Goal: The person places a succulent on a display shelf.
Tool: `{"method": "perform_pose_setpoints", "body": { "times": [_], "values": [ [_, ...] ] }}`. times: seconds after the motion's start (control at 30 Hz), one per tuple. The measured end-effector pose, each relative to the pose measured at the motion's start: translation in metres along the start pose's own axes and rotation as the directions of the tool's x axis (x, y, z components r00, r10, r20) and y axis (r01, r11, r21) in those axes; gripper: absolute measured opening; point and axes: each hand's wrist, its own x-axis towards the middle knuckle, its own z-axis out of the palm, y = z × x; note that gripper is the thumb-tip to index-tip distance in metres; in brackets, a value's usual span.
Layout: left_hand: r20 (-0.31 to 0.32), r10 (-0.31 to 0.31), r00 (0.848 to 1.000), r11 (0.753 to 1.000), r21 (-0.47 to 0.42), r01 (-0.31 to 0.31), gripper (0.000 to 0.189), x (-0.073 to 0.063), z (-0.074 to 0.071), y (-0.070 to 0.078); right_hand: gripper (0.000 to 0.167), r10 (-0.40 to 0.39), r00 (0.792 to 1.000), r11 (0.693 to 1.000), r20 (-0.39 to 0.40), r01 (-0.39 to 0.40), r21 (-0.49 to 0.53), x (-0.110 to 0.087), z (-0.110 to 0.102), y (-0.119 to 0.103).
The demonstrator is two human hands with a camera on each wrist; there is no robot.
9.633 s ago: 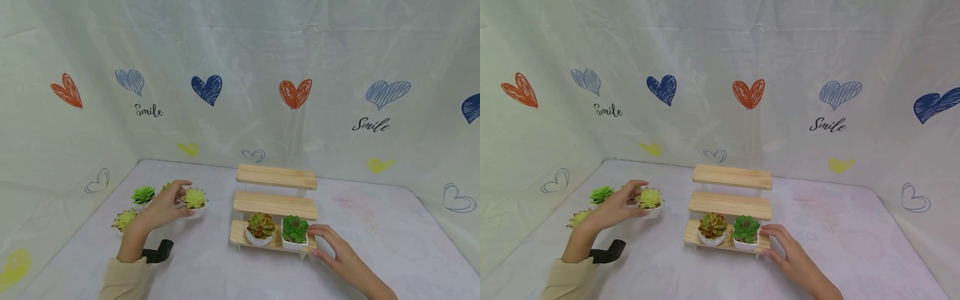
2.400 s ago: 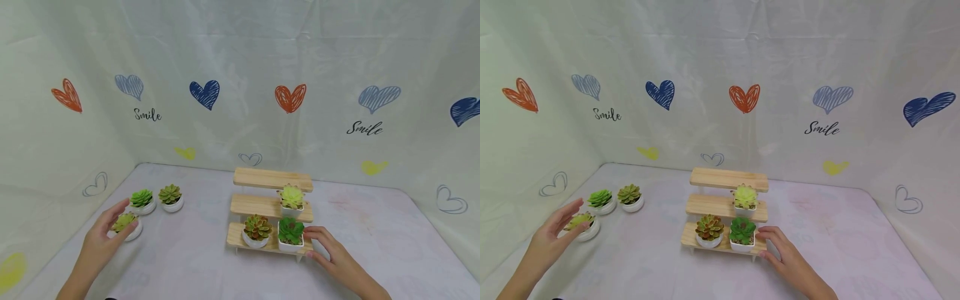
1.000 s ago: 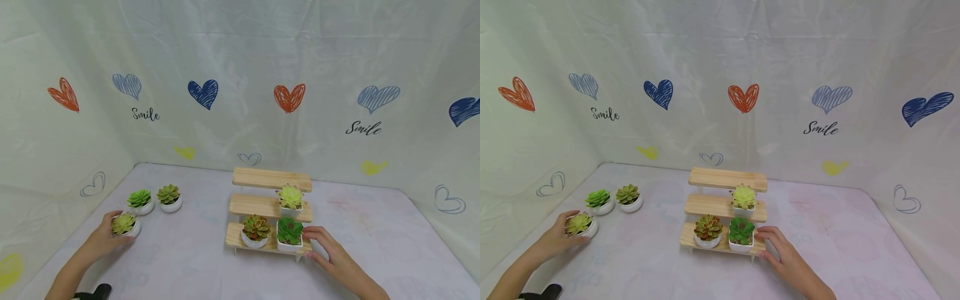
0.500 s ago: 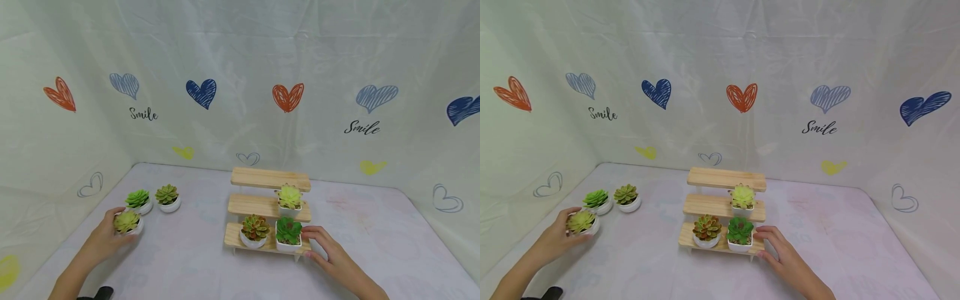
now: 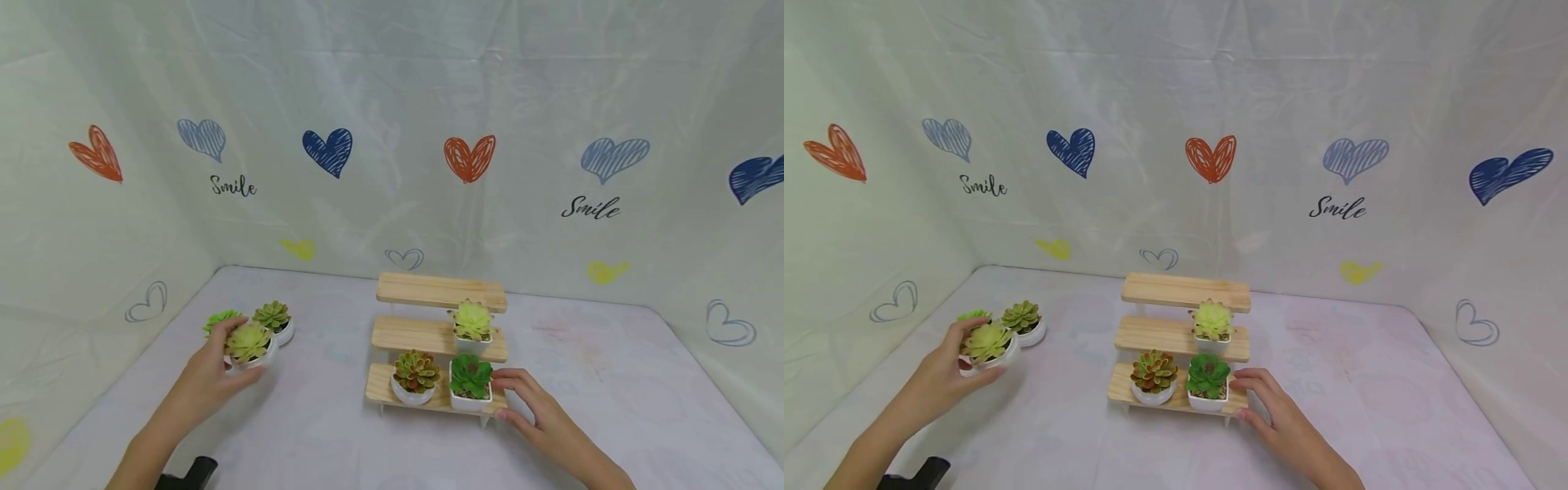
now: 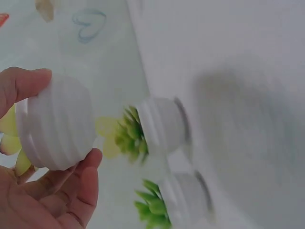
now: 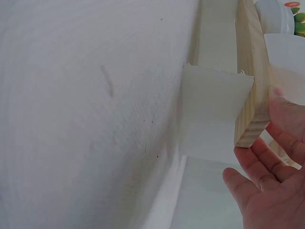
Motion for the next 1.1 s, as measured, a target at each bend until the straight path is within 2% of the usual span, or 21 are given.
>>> {"method": "perform_pose_setpoints", "body": {
  "times": [0.23,0.4,0.57,0.8,1.1],
  "values": [
    [-0.051,0.101,0.994,0.992,-0.068,-0.104,0.08,0.007,0.016,0.028,0.043,-0.005,1.0,1.0,-0.004,0.005,0.004,0.0,0.001,0.0],
    [-0.058,0.136,0.989,0.981,-0.13,-0.143,0.077,0.013,0.028,0.044,0.044,-0.013,1.0,1.0,-0.01,0.013,0.003,0.0,0.002,0.001],
    [-0.036,0.152,0.988,0.974,-0.166,-0.156,0.077,0.02,0.042,0.06,0.045,-0.021,1.0,1.0,-0.011,0.021,0.008,0.0,0.001,0.001],
    [-0.013,0.195,0.981,0.957,-0.217,-0.194,0.077,0.03,0.06,0.079,0.043,0.016,1.0,1.0,0.003,-0.016,-0.005,0.0,0.0,0.0],
    [0.025,0.21,0.977,0.943,-0.269,-0.196,0.079,0.038,0.075,0.096,0.043,0.016,1.0,1.0,0.008,-0.016,0.004,-0.001,0.0,-0.001]
  ]
}}
